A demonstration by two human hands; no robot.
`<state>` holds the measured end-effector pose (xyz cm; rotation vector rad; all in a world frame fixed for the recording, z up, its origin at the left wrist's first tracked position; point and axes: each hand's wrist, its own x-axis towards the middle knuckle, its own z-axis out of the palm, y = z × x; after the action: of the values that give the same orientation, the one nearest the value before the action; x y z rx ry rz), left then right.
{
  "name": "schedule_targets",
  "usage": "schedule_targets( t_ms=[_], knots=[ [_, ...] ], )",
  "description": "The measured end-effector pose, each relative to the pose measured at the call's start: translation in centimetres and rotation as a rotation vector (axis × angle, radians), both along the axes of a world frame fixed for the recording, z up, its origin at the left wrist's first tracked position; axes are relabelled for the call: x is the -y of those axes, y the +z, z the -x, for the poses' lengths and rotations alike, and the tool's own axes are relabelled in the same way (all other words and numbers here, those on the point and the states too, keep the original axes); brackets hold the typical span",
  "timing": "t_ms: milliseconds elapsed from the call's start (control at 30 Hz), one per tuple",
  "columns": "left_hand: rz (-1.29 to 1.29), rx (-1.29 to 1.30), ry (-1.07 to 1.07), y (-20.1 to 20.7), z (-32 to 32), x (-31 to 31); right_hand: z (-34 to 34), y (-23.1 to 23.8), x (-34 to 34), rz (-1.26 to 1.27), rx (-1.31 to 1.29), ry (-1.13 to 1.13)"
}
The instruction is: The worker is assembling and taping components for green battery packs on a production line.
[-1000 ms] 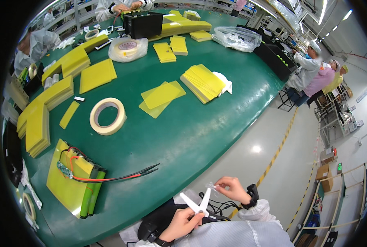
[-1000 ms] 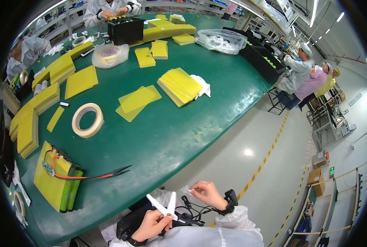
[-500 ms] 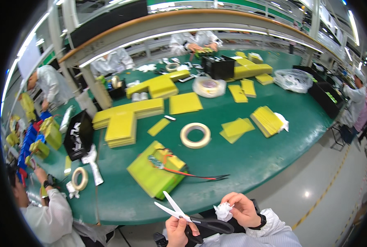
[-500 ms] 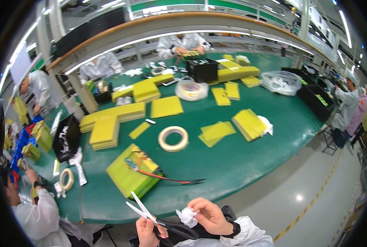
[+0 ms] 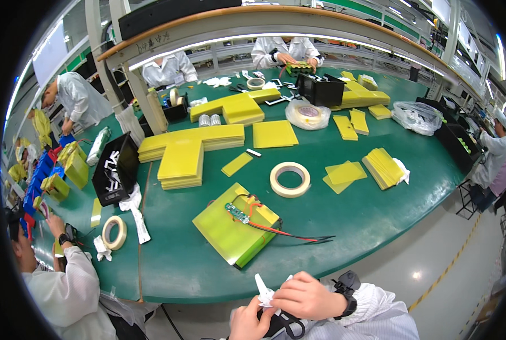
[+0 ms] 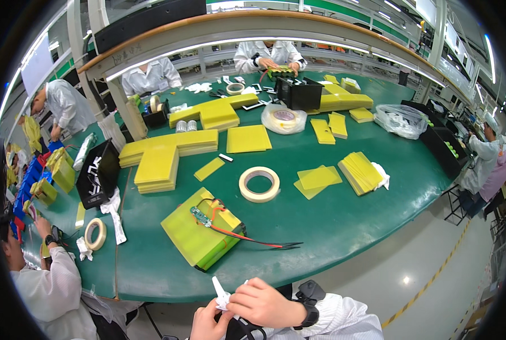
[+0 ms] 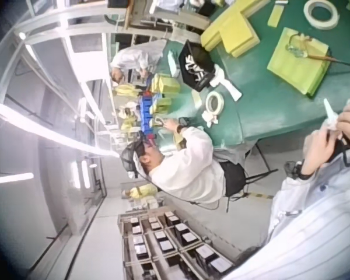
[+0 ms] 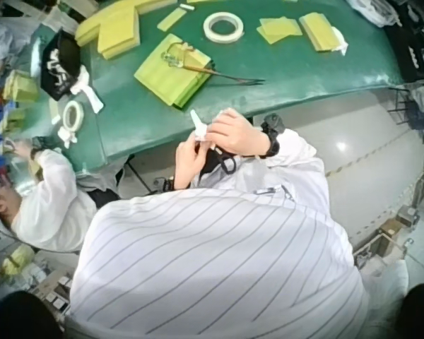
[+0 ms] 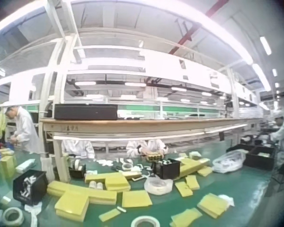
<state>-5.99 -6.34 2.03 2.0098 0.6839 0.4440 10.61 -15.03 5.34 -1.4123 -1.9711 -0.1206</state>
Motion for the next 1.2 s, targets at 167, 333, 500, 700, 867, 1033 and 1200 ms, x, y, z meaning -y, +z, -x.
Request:
schedule_targets(
  t_ms=[167, 333, 500, 700, 867, 1033, 1200],
  knots=[
    [-0.098, -0.323, -0.144, 1.4, -1.5, 0.3, -0.7, -1.4, 0.0, 0.076, 0.003, -0.084],
    [0.116, -0.104, -0.229, -2.7, -2.0, 0.7, -1.4, -2.6, 0.7, 0.173, -0.002, -0.101],
    [0.409, -0.118, -0.347, -3.7, -2.6, -0.8, -4.3, -1.2, 0.6, 0.268, -0.144, -0.184],
    [0.905, -0.145, -0.384, -4.1, -3.2, -1.4, -5.4, -1.1, -0.9, 0.294, -0.097, -0.076],
    [0.846, -0.092, -0.387, -4.3, -2.9, -0.1, -4.4, -1.4, -1.8, 0.525, 0.026, 0.114],
    [0.760, -0.181, -0.363, -5.1, -2.6, 0.0, -4.2, -2.0, -3.6, 0.501, 0.142, 0.027],
    [0.748, -0.190, -0.371, -5.1, -2.7, -0.2, -6.4, -2.4, -5.0, 0.455, 0.181, -0.138]
  ],
)
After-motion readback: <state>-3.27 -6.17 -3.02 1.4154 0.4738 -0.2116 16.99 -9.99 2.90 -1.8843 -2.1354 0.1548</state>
